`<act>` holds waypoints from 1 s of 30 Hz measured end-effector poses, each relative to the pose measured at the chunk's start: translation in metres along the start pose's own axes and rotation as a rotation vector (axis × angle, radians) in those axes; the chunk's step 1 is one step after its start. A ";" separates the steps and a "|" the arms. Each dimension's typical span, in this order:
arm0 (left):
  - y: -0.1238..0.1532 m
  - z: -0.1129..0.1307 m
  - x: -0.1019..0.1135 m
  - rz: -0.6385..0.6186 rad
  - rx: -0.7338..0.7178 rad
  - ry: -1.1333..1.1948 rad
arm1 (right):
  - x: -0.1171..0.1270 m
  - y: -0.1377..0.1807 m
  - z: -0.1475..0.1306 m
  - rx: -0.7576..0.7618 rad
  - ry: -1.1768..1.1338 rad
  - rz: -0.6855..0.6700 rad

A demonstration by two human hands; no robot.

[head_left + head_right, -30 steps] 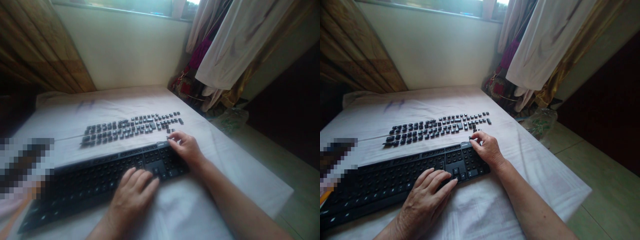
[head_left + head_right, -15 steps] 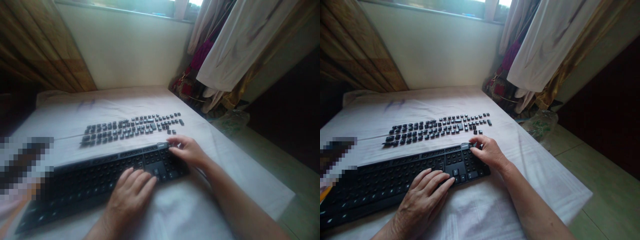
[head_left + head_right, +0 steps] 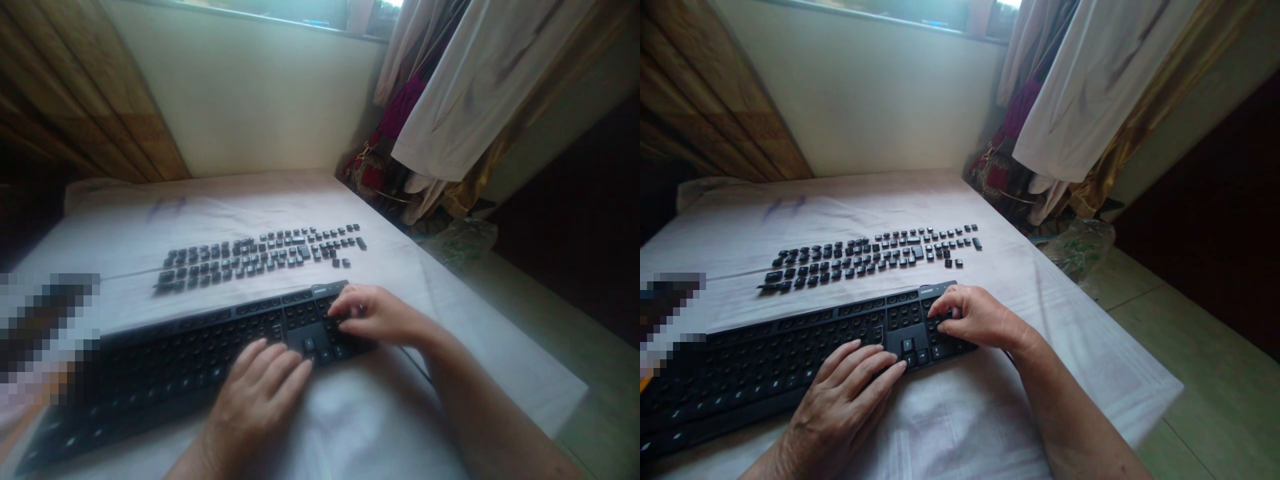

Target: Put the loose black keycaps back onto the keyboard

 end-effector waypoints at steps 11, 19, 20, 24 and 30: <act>-0.004 0.001 -0.001 -0.019 -0.050 -0.026 | -0.009 0.001 -0.021 -0.019 0.227 -0.156; -0.020 0.015 -0.009 -0.083 -0.015 -0.062 | -0.007 0.001 -0.023 -0.003 0.286 -0.188; -0.022 0.016 -0.012 -0.087 -0.005 -0.062 | -0.007 0.001 -0.023 0.001 0.287 -0.187; -0.025 0.018 -0.019 -0.085 0.021 -0.046 | -0.008 0.001 -0.021 -0.011 0.316 -0.178; -0.023 0.017 -0.022 -0.101 0.023 -0.053 | -0.009 0.002 -0.023 -0.030 0.363 -0.195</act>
Point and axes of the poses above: each hand's wrist, its own y-axis away from the middle knuckle, its own x-axis out of the back of the hand, z = x × y, the point moved 1 cm from there along -y, towards the middle knuckle, and after that the axes turned 3 degrees about x, right-handed, at the moved point
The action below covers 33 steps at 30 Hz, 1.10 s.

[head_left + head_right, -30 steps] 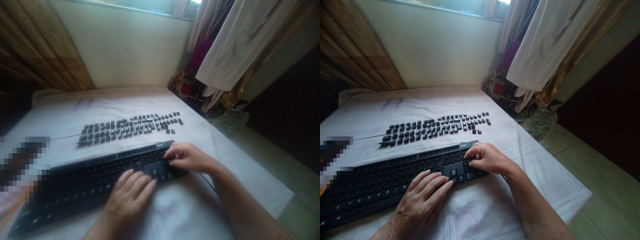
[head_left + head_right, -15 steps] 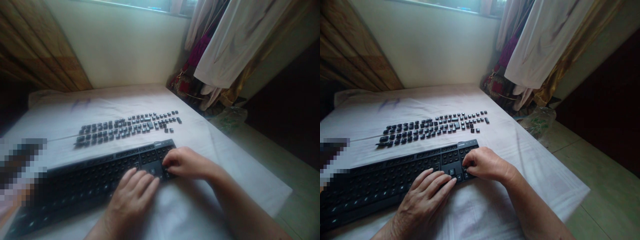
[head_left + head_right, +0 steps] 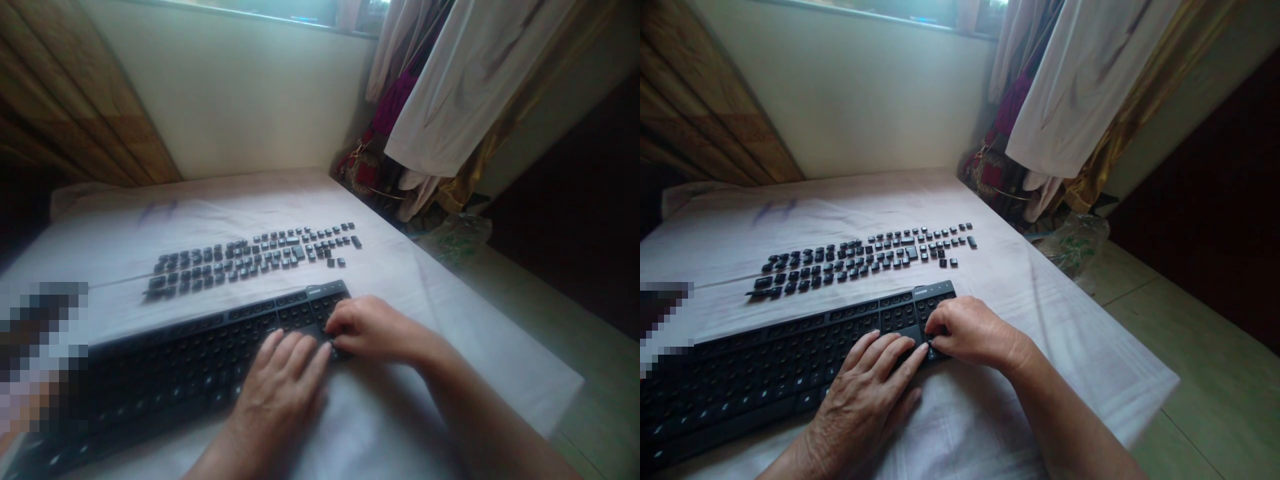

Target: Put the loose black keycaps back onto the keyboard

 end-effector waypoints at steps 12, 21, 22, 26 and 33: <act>-0.003 0.002 0.000 0.016 -0.017 -0.014 | 0.000 -0.001 -0.002 -0.005 0.013 -0.014; -0.004 0.001 0.000 0.010 -0.011 -0.013 | -0.007 -0.004 0.006 0.015 -0.033 0.006; -0.004 0.001 0.000 0.007 -0.013 -0.019 | -0.007 -0.004 0.008 0.017 -0.060 0.002; -0.003 0.000 -0.002 0.007 -0.007 -0.012 | -0.004 -0.004 0.022 -0.025 -0.266 0.005; -0.002 0.000 -0.001 -0.002 -0.014 -0.017 | -0.001 -0.006 0.042 -0.105 -0.643 0.099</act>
Point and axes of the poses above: each hand's wrist, its own y-axis away from the middle knuckle, its own x-axis out of the back of the hand, z = x × y, the point moved 1 cm from there along -y, towards the middle knuckle, and after that the axes turned 3 degrees about x, right-handed, at the moved point
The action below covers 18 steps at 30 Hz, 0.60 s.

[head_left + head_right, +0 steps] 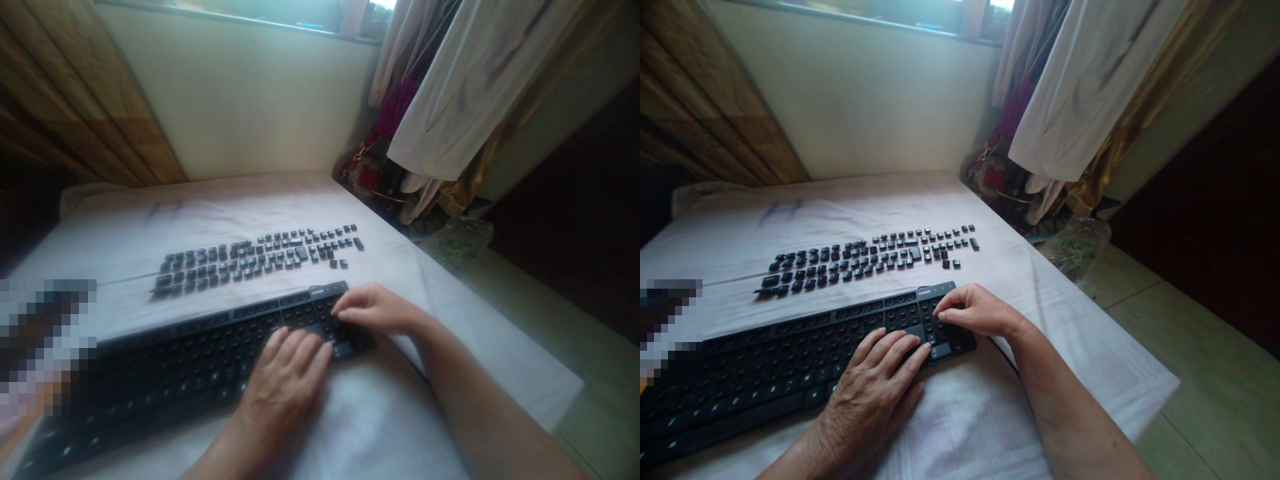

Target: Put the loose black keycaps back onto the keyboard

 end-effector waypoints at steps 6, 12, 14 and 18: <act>0.001 0.000 -0.001 0.055 0.001 0.010 | 0.002 -0.001 0.002 -0.091 -0.279 0.048; 0.003 -0.002 -0.005 0.045 -0.009 -0.006 | 0.003 -0.011 0.012 -0.114 -0.468 0.184; 0.004 -0.002 -0.005 0.053 -0.017 -0.014 | 0.007 -0.014 0.015 -0.117 -0.448 0.211; 0.006 -0.003 -0.008 0.084 -0.005 -0.012 | 0.026 -0.020 0.017 -0.115 -0.324 0.257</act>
Point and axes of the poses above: each hand's wrist, its own y-axis away from the middle knuckle, its own x-axis out of the back of the hand, z = x × y, the point moved 1 cm from there along -y, towards the middle knuckle, and after that the axes turned 3 degrees about x, right-handed, at the moved point
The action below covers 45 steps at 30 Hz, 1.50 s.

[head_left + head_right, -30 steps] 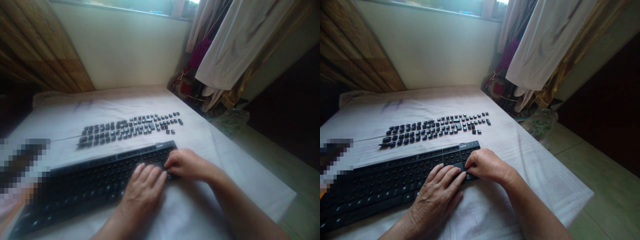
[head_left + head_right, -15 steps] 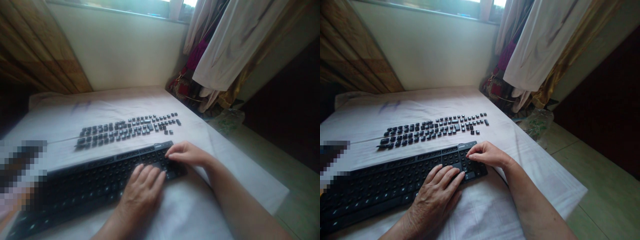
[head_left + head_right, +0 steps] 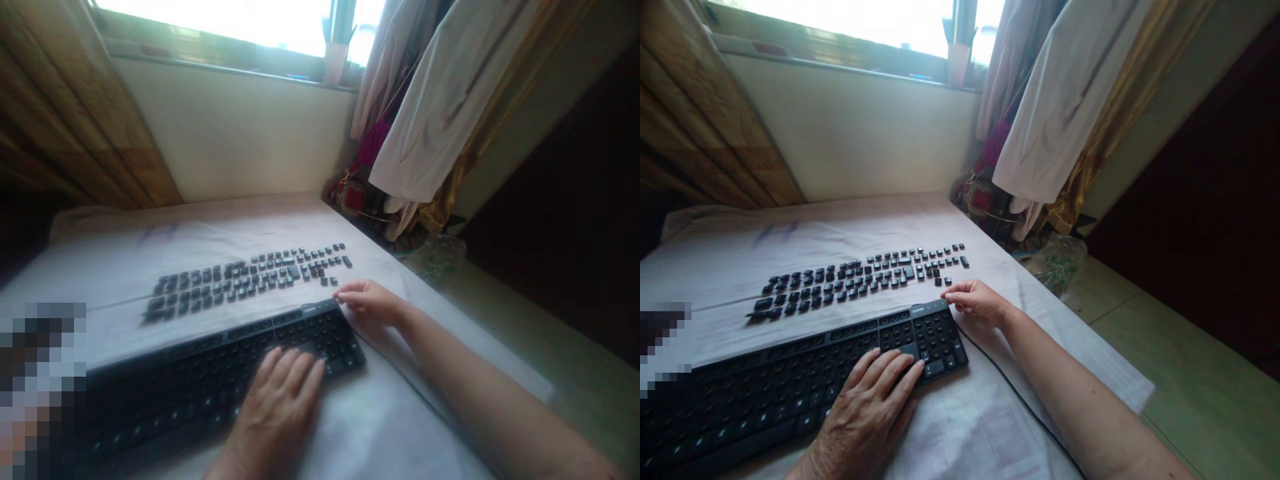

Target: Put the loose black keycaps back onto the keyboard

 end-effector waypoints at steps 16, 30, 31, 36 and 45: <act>0.001 -0.012 -0.014 0.150 -0.122 -0.118 | 0.016 -0.045 -0.008 0.425 0.898 0.247; -0.001 -0.005 -0.004 0.046 -0.039 -0.028 | 0.007 -0.044 -0.002 0.487 1.162 0.212; -0.001 -0.004 -0.003 0.042 -0.034 -0.017 | 0.006 -0.045 0.000 0.484 1.164 0.214; -0.002 -0.001 0.001 0.030 -0.008 0.011 | 0.005 -0.048 0.004 0.476 1.144 0.234; 0.000 -0.002 -0.003 0.018 -0.013 -0.028 | 0.002 -0.039 -0.008 0.463 0.997 0.251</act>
Point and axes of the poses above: each hand's wrist, its own y-axis away from the middle knuckle, its own x-axis out of the back of the hand, z = x × y, the point moved 1 cm from there along -y, towards the middle knuckle, and after that the axes turned 3 degrees about x, right-handed, at the moved point
